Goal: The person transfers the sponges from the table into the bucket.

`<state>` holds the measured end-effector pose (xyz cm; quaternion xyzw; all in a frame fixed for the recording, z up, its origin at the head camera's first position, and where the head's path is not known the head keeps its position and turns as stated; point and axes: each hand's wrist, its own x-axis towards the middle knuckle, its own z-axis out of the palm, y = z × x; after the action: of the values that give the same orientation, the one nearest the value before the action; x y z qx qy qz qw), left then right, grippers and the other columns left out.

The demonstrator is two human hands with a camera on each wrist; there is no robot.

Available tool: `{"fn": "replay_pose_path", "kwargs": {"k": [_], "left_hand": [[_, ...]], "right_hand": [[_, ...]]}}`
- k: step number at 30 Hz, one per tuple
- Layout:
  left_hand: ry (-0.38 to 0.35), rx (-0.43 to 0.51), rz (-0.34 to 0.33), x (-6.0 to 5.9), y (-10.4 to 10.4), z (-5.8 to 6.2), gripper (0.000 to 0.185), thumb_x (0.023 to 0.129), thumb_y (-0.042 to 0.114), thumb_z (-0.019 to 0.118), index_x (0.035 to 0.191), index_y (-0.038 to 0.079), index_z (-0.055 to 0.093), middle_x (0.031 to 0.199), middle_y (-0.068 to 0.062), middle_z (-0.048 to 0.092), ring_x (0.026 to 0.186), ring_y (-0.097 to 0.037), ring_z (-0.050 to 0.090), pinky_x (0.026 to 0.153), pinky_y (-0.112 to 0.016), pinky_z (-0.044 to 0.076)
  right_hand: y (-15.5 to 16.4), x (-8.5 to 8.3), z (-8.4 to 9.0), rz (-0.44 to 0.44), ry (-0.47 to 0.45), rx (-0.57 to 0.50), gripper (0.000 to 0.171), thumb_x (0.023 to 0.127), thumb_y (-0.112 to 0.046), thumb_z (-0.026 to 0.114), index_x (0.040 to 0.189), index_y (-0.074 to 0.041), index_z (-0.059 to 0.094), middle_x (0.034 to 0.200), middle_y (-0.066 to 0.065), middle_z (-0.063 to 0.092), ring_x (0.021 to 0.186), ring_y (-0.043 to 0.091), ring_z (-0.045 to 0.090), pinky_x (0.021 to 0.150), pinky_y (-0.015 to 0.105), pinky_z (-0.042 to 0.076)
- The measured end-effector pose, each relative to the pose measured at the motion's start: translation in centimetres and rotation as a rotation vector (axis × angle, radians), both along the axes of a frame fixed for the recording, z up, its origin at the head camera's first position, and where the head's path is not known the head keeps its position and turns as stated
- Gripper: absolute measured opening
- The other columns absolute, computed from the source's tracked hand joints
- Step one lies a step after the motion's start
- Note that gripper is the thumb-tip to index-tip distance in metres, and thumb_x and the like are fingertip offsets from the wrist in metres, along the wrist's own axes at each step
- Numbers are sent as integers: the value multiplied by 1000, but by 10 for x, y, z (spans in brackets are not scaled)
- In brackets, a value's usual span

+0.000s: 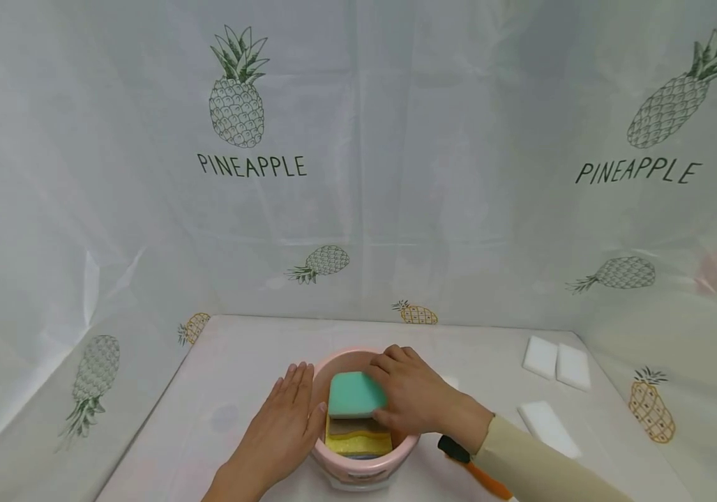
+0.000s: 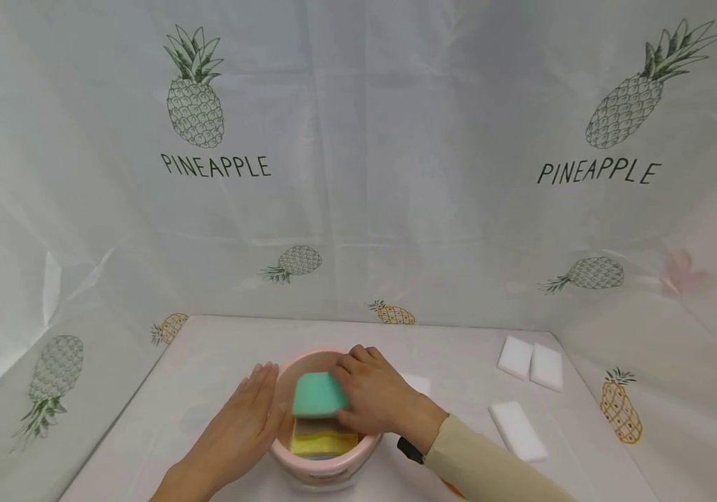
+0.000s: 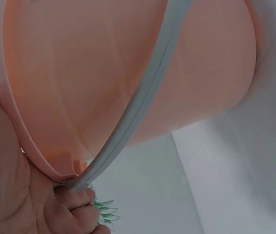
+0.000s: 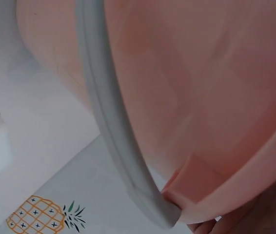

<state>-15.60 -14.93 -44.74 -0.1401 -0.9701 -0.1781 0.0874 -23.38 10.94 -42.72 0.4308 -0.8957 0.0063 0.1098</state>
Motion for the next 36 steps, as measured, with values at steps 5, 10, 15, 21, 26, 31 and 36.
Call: {"fn": "replay_pose_path", "kwargs": {"k": [5, 10, 15, 21, 26, 31, 36], "left_hand": [[-1, 4, 5, -1, 0, -2, 65, 112, 36, 49, 159, -7, 38, 165, -24, 40, 158, -39, 31, 128, -57, 30], [3, 5, 6, -1, 0, -3, 65, 112, 36, 47, 159, -8, 38, 165, -24, 41, 158, -39, 32, 128, -57, 30], [5, 4, 6, -1, 0, -3, 65, 112, 37, 47, 159, -8, 38, 165, -24, 41, 158, -38, 32, 128, -56, 31], [9, 12, 6, -1, 0, -5, 65, 112, 36, 47, 159, -9, 38, 165, -24, 40, 158, -39, 32, 128, -57, 30], [-7, 21, 16, -1, 1, -6, 66, 112, 36, 47, 159, -8, 37, 166, -23, 39, 159, -38, 30, 128, -56, 29], [-19, 41, 19, -1, 1, -6, 66, 112, 37, 47, 160, -8, 36, 167, -23, 38, 159, -38, 29, 129, -57, 28], [-31, 50, 21, -2, 1, -6, 66, 112, 36, 47, 161, -8, 34, 167, -23, 36, 160, -38, 28, 129, -56, 27]], "right_hand": [[-3, 0, 1, -6, -12, 27, 60, 92, -51, 75, 140, -17, 63, 132, -3, 64, 118, 20, 52, 101, 43, 46], [-4, 1, 0, -6, 2, 34, 66, 90, -57, 79, 141, -18, 64, 134, -2, 64, 119, 20, 52, 98, 42, 45], [-3, 2, -2, -18, 47, -16, 58, 90, -54, 79, 134, -18, 68, 129, -2, 66, 115, 19, 53, 94, 40, 46], [5, 2, -5, -48, 99, -125, 40, 95, -42, 76, 126, -16, 71, 120, -2, 68, 110, 18, 55, 89, 38, 45], [18, 1, -8, -82, 173, -188, 33, 95, -35, 76, 120, -15, 73, 114, -2, 69, 107, 19, 57, 87, 38, 45], [34, -2, -9, -116, 248, -210, 28, 94, -34, 77, 114, -15, 73, 110, -1, 70, 104, 21, 58, 86, 39, 47], [53, -5, -6, -172, 263, -246, 30, 94, -34, 78, 113, -12, 74, 111, 1, 70, 104, 24, 59, 86, 41, 49]]}}
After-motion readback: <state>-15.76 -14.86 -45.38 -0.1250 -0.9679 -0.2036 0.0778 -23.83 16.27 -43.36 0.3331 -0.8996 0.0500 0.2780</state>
